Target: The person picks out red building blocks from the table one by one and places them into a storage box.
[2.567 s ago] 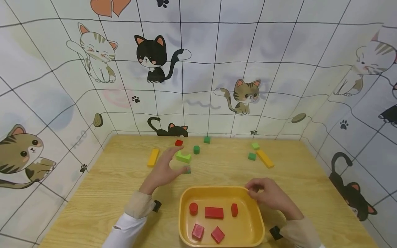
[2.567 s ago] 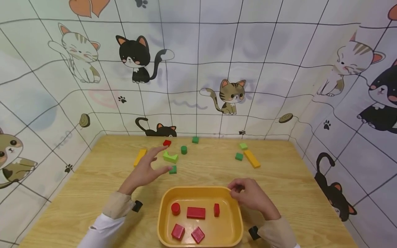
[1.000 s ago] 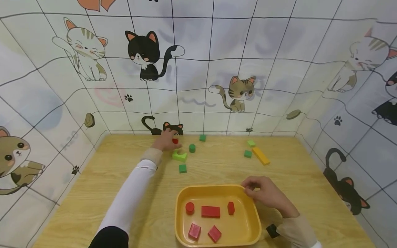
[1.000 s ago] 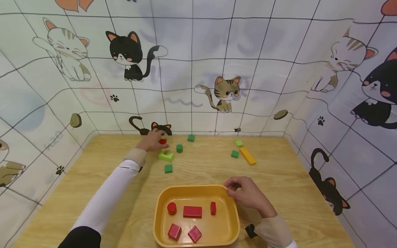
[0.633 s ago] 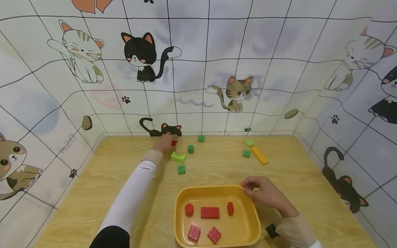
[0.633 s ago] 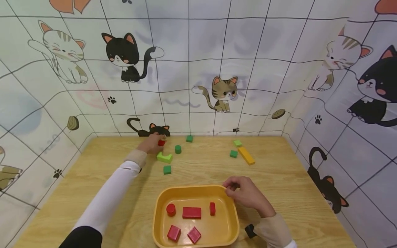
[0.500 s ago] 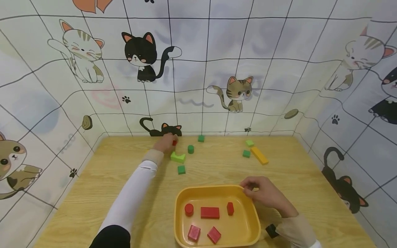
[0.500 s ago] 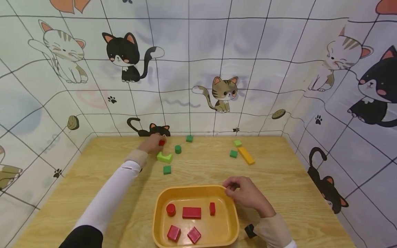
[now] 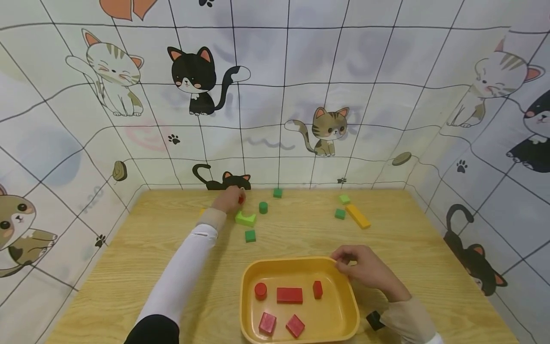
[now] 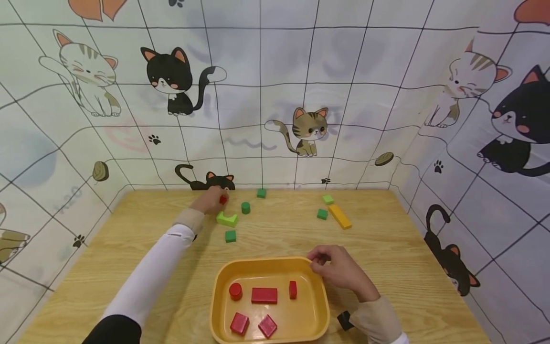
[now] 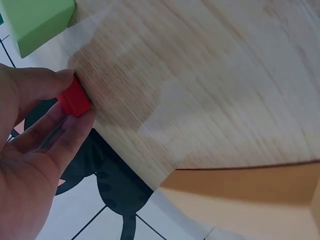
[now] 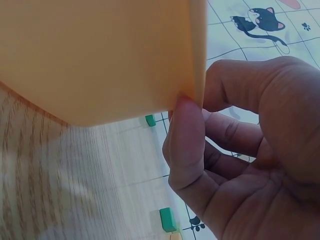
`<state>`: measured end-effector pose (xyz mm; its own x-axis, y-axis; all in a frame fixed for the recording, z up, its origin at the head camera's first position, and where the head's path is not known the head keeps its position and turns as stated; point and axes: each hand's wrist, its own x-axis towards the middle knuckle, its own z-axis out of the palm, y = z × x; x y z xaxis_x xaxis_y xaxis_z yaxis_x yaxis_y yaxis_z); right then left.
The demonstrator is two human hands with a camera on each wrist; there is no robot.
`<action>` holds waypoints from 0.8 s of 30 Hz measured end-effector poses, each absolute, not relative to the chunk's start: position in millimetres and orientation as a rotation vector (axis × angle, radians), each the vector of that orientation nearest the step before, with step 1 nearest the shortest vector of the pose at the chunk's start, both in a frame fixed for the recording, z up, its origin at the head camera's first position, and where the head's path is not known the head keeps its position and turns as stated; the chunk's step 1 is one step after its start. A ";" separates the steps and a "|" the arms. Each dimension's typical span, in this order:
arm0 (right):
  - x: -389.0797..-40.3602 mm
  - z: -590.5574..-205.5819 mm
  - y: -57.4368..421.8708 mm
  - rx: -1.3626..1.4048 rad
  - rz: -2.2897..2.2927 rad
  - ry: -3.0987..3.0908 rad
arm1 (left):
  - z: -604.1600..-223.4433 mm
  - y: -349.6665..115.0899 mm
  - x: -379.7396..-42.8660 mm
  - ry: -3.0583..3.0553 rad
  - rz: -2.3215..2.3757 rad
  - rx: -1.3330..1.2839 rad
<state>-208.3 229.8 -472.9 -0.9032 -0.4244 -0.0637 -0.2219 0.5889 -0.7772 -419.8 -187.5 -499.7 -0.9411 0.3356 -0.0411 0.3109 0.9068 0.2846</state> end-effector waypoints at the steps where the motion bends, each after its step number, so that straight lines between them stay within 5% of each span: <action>1: -208.3 -473.2 230.0 -0.533 -1.213 2.574 | -499.2 -187.1 -419.1 2.981 0.430 0.518; 24: -206.5 -471.7 228.7 -0.488 -1.230 2.553 | -461.7 -180.4 -377.6 3.022 0.474 0.648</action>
